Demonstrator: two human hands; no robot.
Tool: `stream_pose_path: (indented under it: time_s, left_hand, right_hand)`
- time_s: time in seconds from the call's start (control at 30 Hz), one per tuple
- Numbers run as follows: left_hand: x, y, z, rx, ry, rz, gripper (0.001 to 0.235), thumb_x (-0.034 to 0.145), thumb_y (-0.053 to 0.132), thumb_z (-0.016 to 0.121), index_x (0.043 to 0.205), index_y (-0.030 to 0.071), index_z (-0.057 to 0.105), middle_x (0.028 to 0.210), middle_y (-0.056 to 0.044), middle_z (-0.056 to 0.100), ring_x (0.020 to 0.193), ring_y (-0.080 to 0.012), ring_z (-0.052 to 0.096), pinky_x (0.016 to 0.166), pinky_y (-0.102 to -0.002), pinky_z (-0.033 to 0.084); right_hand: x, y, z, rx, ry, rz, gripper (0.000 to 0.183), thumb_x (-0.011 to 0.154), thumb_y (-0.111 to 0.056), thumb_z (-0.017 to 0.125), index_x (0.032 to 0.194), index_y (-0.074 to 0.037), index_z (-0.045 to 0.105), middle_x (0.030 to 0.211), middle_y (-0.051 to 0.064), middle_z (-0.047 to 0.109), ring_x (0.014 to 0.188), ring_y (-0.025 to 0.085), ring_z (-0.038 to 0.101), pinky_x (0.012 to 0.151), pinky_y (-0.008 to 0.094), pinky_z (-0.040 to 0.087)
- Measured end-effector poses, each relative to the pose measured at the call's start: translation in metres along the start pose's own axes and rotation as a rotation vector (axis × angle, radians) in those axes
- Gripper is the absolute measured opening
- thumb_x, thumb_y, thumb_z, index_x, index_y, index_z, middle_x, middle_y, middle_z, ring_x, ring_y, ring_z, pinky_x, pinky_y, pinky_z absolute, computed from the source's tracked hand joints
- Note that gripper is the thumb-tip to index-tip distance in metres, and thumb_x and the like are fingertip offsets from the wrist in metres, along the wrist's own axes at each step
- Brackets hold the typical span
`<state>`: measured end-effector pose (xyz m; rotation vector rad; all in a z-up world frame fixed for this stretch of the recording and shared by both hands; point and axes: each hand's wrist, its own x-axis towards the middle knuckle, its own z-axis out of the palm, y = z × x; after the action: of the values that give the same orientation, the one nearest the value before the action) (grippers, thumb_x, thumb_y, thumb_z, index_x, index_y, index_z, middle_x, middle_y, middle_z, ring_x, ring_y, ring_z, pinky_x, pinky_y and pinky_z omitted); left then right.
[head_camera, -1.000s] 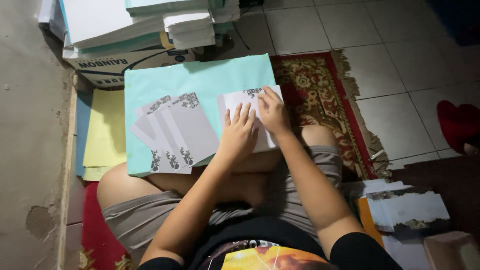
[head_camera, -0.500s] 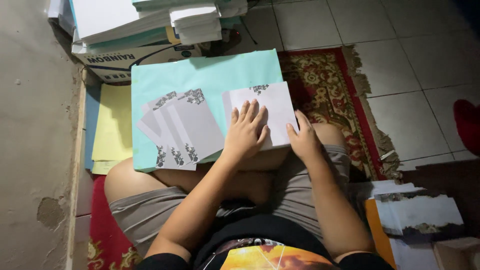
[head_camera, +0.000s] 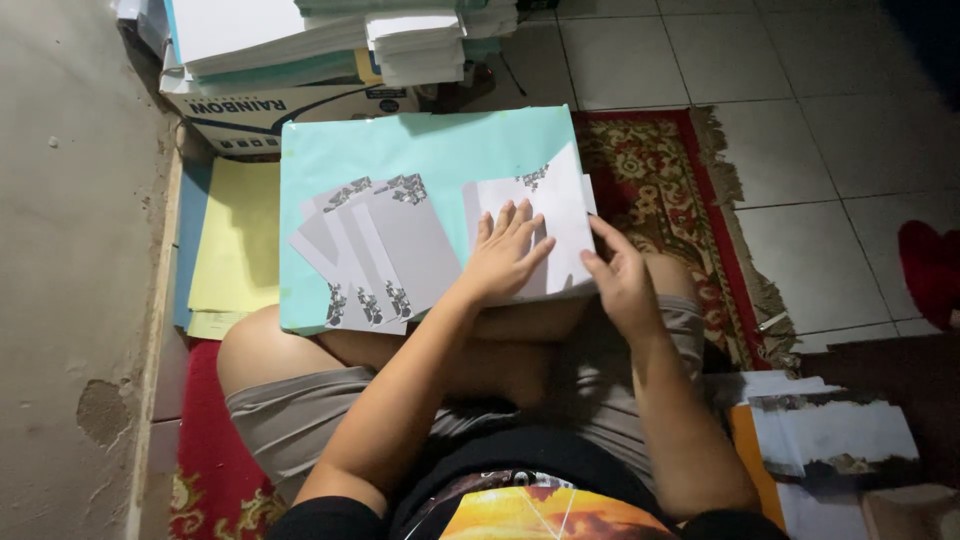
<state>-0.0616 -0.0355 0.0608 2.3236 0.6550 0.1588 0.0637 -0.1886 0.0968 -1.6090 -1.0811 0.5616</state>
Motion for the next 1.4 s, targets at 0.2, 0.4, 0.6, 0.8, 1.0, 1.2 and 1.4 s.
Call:
stream_pose_path:
  time_s: [0.2,0.4,0.6,0.8,1.0,1.2,1.4]
  left_hand:
    - [0.015,-0.026,0.007,0.021,-0.105,0.078,0.067,0.109,0.049,0.009,0.161,0.014,0.032,0.170,-0.019,0.020,0.158,-0.0408,0.006,0.123,-0.064,-0.004]
    - [0.008,-0.017,0.002,0.007,-0.073,0.035,0.072,0.108,0.058,0.005,0.159,0.019,0.039,0.170,-0.014,0.022,0.158,-0.0368,0.008,0.124,-0.060,-0.004]
    - [-0.002,-0.004,-0.002,-0.017,-0.023,-0.008,0.079,0.106,0.064,0.005,0.159,0.016,0.038,0.169,-0.015,0.024,0.158,-0.0358,0.010,0.124,-0.058,-0.006]
    - [-0.004,0.004,-0.002,0.028,0.030,-0.024,0.081,0.104,0.067,0.009,0.156,0.015,0.044,0.168,-0.015,0.029,0.158,-0.0352,0.015,0.124,-0.058,-0.005]
    - [-0.002,0.002,0.004,0.004,0.089,-0.033,0.084,0.102,0.072,0.012,0.153,0.017,0.048,0.166,-0.012,0.032,0.158,-0.0324,0.017,0.124,-0.059,-0.007]
    - [-0.003,-0.005,0.006,-0.023,0.129,0.029,0.065,0.110,0.053,0.017,0.152,0.015,0.050,0.166,-0.013,0.033,0.157,-0.0347,0.018,0.124,-0.062,-0.004]
    - [0.024,-0.081,0.064,-0.390,0.470,0.233,0.049,0.106,0.033,0.037,0.144,0.010,0.057,0.148,-0.018,0.056,0.144,-0.0374,0.045,0.125,-0.054,0.012]
  right_hand:
    - [-0.003,-0.020,0.015,-0.340,-0.170,-0.175,0.060,0.099,-0.028,0.064,0.150,0.000,0.048,0.161,0.027,0.034,0.144,0.049,0.035,0.117,0.054,0.034]
    - [-0.009,-0.044,0.016,-0.234,-0.130,-0.132,0.063,0.107,-0.043,0.041,0.148,0.004,0.045,0.156,0.031,0.036,0.142,0.051,0.039,0.116,0.061,0.033]
    - [-0.001,0.039,-0.042,0.135,0.053,0.095,0.050,0.113,-0.039,0.033,0.142,-0.004,0.053,0.154,0.020,0.045,0.144,0.041,0.041,0.116,0.057,0.036]
    - [-0.005,0.019,-0.030,-0.199,0.094,-0.097,0.027,0.106,-0.009,0.051,0.131,0.000,0.059,0.147,0.023,0.050,0.138,0.042,0.048,0.114,0.050,0.041]
    - [-0.008,0.021,0.005,-0.282,-0.030,-0.254,0.045,0.105,-0.026,0.050,0.144,-0.002,0.052,0.149,0.025,0.049,0.141,0.043,0.045,0.115,0.052,0.037]
    - [-0.018,-0.010,0.009,-0.449,0.301,-0.314,0.077,0.108,-0.058,0.015,0.156,-0.001,0.033,0.163,0.021,0.030,0.152,0.038,0.028,0.123,0.050,0.026]
    - [0.004,0.045,0.019,-0.570,-0.127,-0.339,0.056,0.105,-0.025,0.047,0.156,-0.002,0.040,0.161,0.023,0.038,0.149,0.040,0.035,0.122,0.050,0.029]
